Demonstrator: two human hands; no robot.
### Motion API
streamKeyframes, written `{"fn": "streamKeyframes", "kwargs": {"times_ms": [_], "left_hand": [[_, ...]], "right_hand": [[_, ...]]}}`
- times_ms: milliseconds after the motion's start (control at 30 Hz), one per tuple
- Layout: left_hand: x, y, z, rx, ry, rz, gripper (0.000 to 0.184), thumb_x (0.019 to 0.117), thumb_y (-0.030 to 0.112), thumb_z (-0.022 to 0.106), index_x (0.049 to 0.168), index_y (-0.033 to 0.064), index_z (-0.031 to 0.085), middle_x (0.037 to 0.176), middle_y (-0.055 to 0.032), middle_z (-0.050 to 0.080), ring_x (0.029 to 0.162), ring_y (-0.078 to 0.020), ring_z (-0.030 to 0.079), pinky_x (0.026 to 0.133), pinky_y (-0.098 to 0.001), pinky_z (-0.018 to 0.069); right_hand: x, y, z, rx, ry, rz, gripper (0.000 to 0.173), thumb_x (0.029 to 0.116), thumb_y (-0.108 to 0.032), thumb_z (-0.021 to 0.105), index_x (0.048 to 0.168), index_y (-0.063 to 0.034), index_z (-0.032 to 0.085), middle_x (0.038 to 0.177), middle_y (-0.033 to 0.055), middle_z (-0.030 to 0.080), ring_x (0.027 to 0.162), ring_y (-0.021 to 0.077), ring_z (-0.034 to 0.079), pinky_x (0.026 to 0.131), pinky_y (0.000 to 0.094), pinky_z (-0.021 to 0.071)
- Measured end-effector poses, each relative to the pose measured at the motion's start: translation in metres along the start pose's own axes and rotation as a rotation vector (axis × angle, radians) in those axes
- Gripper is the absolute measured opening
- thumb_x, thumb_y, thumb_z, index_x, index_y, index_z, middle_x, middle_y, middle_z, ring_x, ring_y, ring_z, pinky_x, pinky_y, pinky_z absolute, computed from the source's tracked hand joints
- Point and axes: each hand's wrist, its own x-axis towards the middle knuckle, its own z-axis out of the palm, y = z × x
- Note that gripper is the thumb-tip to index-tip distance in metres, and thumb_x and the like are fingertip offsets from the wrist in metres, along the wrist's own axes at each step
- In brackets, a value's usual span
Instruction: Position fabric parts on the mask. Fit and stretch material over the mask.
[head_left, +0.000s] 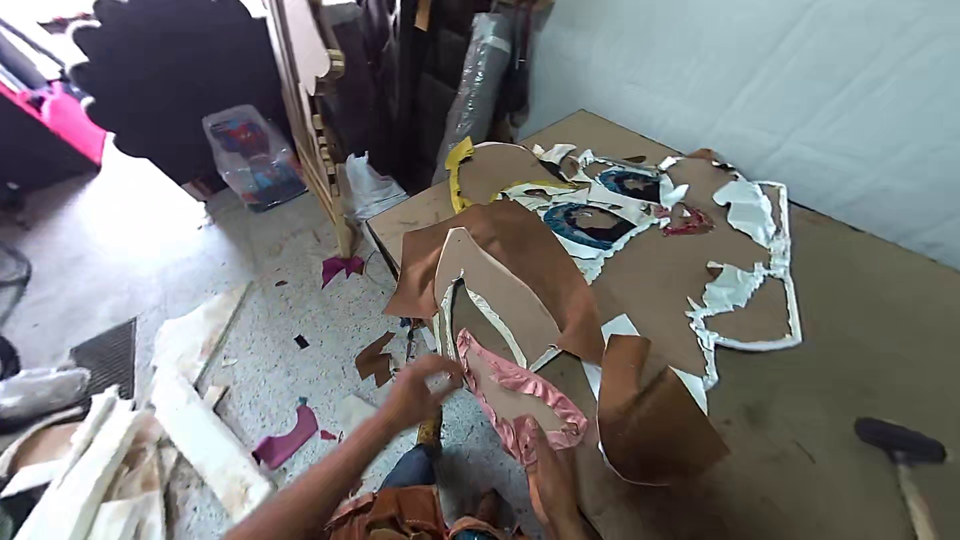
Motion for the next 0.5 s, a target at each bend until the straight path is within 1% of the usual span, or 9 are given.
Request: {"fn": "streamKeyframes", "kwargs": {"times_ms": [67, 100, 133, 200, 300, 333, 400, 433, 500], "left_hand": [[0.074, -0.043, -0.040, 0.097, 0.049, -0.173, 0.025, 0.0981, 0.023, 0.068, 0.120, 0.0131, 0.073, 0.121, -0.0043, 0.071, 0.115, -0.0181, 0.067, 0.105, -0.0460, 0.0546], [0.113, -0.062, -0.056, 0.152, 0.079, -0.231, 0.027, 0.0993, 0.028, 0.066, 0.122, 0.0136, 0.072, 0.121, -0.0057, 0.072, 0.113, -0.0203, 0.068, 0.102, -0.0494, 0.0557], [0.152, -0.084, -0.069, 0.209, 0.099, -0.247, 0.030, 0.1006, 0.033, 0.063, 0.124, 0.0150, 0.070, 0.122, -0.0068, 0.071, 0.113, -0.0225, 0.069, 0.101, -0.0530, 0.0557], [0.224, -0.128, -0.083, 0.282, 0.096, -0.230, 0.038, 0.1004, 0.042, 0.061, 0.130, 0.0195, 0.068, 0.130, -0.0085, 0.068, 0.120, -0.0275, 0.066, 0.103, -0.0596, 0.0528], [0.316, -0.184, -0.076, 0.326, -0.003, -0.171, 0.052, 0.0967, 0.052, 0.063, 0.142, 0.0262, 0.060, 0.144, -0.0099, 0.059, 0.134, -0.0337, 0.055, 0.110, -0.0658, 0.0436], [0.333, -0.197, -0.065, 0.319, -0.043, -0.172, 0.057, 0.0941, 0.056, 0.064, 0.144, 0.0291, 0.058, 0.145, -0.0102, 0.058, 0.134, -0.0342, 0.054, 0.109, -0.0660, 0.0437], [0.338, -0.208, -0.045, 0.276, -0.096, -0.193, 0.070, 0.0866, 0.061, 0.072, 0.147, 0.0306, 0.053, 0.143, -0.0167, 0.056, 0.125, -0.0388, 0.059, 0.099, -0.0687, 0.0497], [0.328, -0.206, -0.038, 0.250, -0.101, -0.201, 0.075, 0.0825, 0.060, 0.078, 0.146, 0.0295, 0.052, 0.140, -0.0187, 0.055, 0.121, -0.0399, 0.060, 0.095, -0.0688, 0.0515], [0.297, -0.198, -0.025, 0.200, -0.110, -0.199, 0.077, 0.0768, 0.058, 0.084, 0.141, 0.0263, 0.056, 0.135, -0.0175, 0.058, 0.119, -0.0383, 0.061, 0.094, -0.0670, 0.0530]], "right_hand": [[-0.001, 0.019, -0.009, -0.078, 0.124, 0.009, 0.053, 0.0949, -0.021, 0.074, 0.139, -0.0010, 0.052, 0.121, 0.0160, 0.069, 0.108, 0.0254, 0.070, 0.092, 0.0470, 0.0613], [-0.003, 0.024, -0.011, -0.108, 0.176, 0.018, 0.053, 0.0939, -0.020, 0.075, 0.138, -0.0009, 0.053, 0.120, 0.0153, 0.070, 0.107, 0.0238, 0.070, 0.091, 0.0453, 0.0616], [-0.003, 0.029, -0.014, -0.122, 0.214, 0.023, 0.054, 0.0927, -0.020, 0.076, 0.138, -0.0010, 0.054, 0.119, 0.0150, 0.070, 0.106, 0.0235, 0.071, 0.091, 0.0452, 0.0621], [-0.003, 0.034, -0.015, -0.142, 0.266, 0.025, 0.057, 0.0910, -0.021, 0.078, 0.139, -0.0014, 0.053, 0.119, 0.0148, 0.071, 0.106, 0.0242, 0.071, 0.091, 0.0459, 0.0625], [-0.005, 0.030, -0.010, -0.199, 0.404, 0.035, 0.065, 0.0869, -0.029, 0.082, 0.138, -0.0025, 0.053, 0.117, 0.0125, 0.071, 0.104, 0.0223, 0.072, 0.090, 0.0439, 0.0626], [-0.008, 0.027, -0.009, -0.231, 0.463, 0.061, 0.067, 0.0853, -0.032, 0.083, 0.137, -0.0030, 0.053, 0.116, 0.0114, 0.071, 0.103, 0.0209, 0.071, 0.089, 0.0427, 0.0624], [-0.019, 0.022, -0.009, -0.296, 0.557, 0.099, 0.066, 0.0851, -0.038, 0.082, 0.133, -0.0020, 0.056, 0.111, 0.0104, 0.072, 0.100, 0.0192, 0.071, 0.088, 0.0419, 0.0622], [-0.027, 0.020, -0.012, -0.328, 0.591, 0.106, 0.065, 0.0864, -0.039, 0.079, 0.133, -0.0009, 0.056, 0.111, 0.0107, 0.072, 0.100, 0.0188, 0.071, 0.088, 0.0420, 0.0615], [-0.044, 0.015, -0.022, -0.341, 0.635, 0.101, 0.063, 0.0899, -0.038, 0.077, 0.135, -0.0007, 0.055, 0.114, 0.0108, 0.071, 0.103, 0.0186, 0.070, 0.092, 0.0421, 0.0603]]}}
